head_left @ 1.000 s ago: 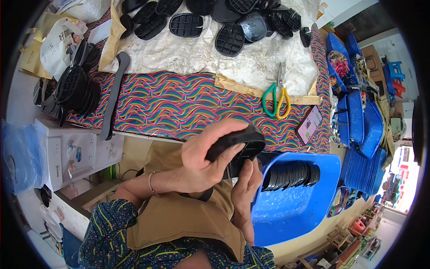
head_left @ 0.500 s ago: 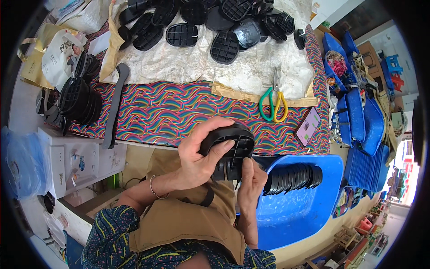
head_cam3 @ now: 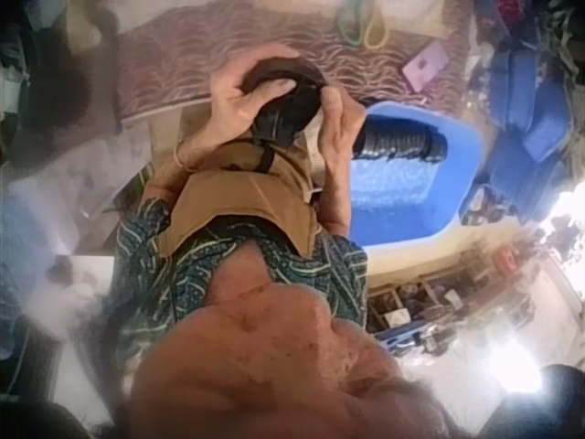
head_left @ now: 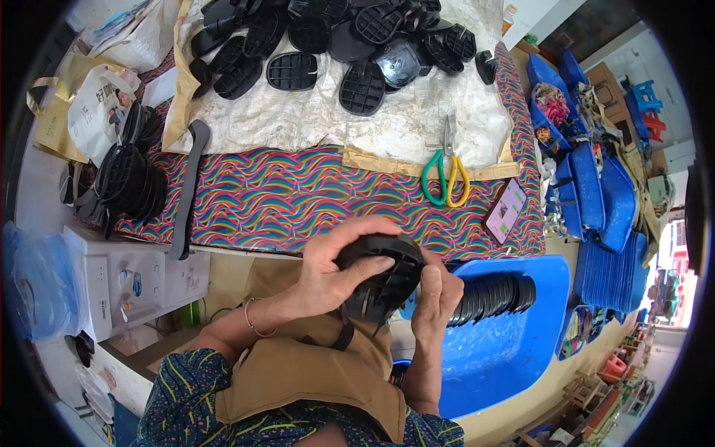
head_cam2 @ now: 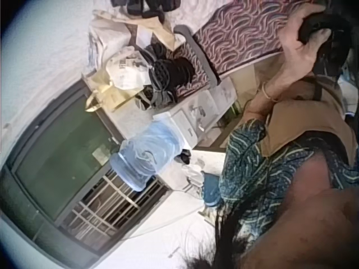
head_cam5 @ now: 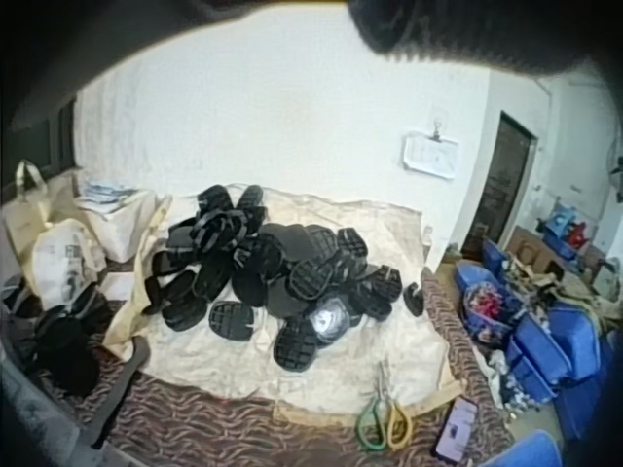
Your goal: The person assembles black sandals by hand, picking up soles and straps from a table and a blue bin. They insert the straps into the soles and stack the finished sandals.
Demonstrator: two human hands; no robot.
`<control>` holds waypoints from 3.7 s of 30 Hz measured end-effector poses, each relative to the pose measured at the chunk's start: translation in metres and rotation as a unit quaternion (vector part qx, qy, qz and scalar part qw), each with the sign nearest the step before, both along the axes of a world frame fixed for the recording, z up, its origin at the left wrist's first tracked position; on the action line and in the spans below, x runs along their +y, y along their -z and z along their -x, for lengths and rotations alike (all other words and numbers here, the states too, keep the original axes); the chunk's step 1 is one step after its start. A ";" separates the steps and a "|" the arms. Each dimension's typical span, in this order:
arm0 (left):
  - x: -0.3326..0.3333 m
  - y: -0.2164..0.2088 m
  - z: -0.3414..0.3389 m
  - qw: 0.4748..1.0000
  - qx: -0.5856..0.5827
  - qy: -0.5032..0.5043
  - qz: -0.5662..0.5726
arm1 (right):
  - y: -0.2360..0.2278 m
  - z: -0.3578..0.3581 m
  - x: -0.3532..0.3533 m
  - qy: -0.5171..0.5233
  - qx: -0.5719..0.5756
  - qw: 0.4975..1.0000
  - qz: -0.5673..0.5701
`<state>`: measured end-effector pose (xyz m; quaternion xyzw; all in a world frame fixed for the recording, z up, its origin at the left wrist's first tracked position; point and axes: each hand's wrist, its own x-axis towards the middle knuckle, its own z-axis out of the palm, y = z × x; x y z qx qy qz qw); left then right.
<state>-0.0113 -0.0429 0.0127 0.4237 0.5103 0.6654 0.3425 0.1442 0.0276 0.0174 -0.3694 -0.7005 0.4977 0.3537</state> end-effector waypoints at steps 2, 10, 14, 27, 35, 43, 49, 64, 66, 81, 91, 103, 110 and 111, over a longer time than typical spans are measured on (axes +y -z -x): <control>0.001 -0.002 0.002 1.000 0.020 0.020 -0.002 | -0.005 0.007 0.002 0.007 0.015 1.000 -0.019; 0.001 0.001 0.006 0.999 -0.015 0.040 0.004 | -0.006 0.000 0.009 -0.050 -0.098 0.982 -0.156; 0.002 -0.004 0.009 0.996 0.023 0.081 0.011 | -0.006 0.000 0.018 -0.084 -0.034 0.989 -0.120; 0.013 -0.015 0.021 0.941 -0.214 0.243 0.101 | 0.016 0.002 0.013 0.052 0.043 0.998 0.013; 0.009 0.024 0.009 0.839 -0.460 0.281 0.072 | 0.022 -0.010 0.014 0.101 0.045 0.992 -0.058; -0.011 0.013 0.002 0.954 -0.185 0.198 0.125 | 0.021 -0.014 0.023 0.158 -0.015 0.970 -0.186; -0.013 0.000 -0.004 0.983 -0.014 0.137 0.122 | 0.023 -0.015 0.016 0.158 -0.053 0.965 -0.202; 0.005 0.015 -0.004 0.986 0.167 -0.005 0.001 | 0.022 -0.008 0.005 0.116 -0.050 0.968 -0.217; 0.004 0.016 -0.005 0.981 0.194 0.002 0.021 | 0.026 -0.008 0.005 0.120 -0.034 0.971 -0.203; 0.004 0.014 0.007 0.982 0.135 0.106 0.077 | 0.026 -0.007 0.004 0.102 -0.030 0.983 -0.148; 0.012 0.008 0.011 0.983 0.038 0.166 0.072 | 0.025 -0.003 0.000 0.088 -0.023 0.993 -0.072; 0.006 0.004 0.036 0.957 0.088 0.262 0.087 | 0.002 -0.017 0.060 -0.251 -0.030 0.962 0.099; 0.008 -0.008 0.043 0.933 -0.013 0.321 0.163 | -0.018 0.003 0.058 -0.324 -0.140 0.936 -0.017; 0.008 -0.009 0.044 0.930 -0.027 0.329 0.162 | -0.016 0.003 0.052 -0.311 -0.154 0.936 -0.058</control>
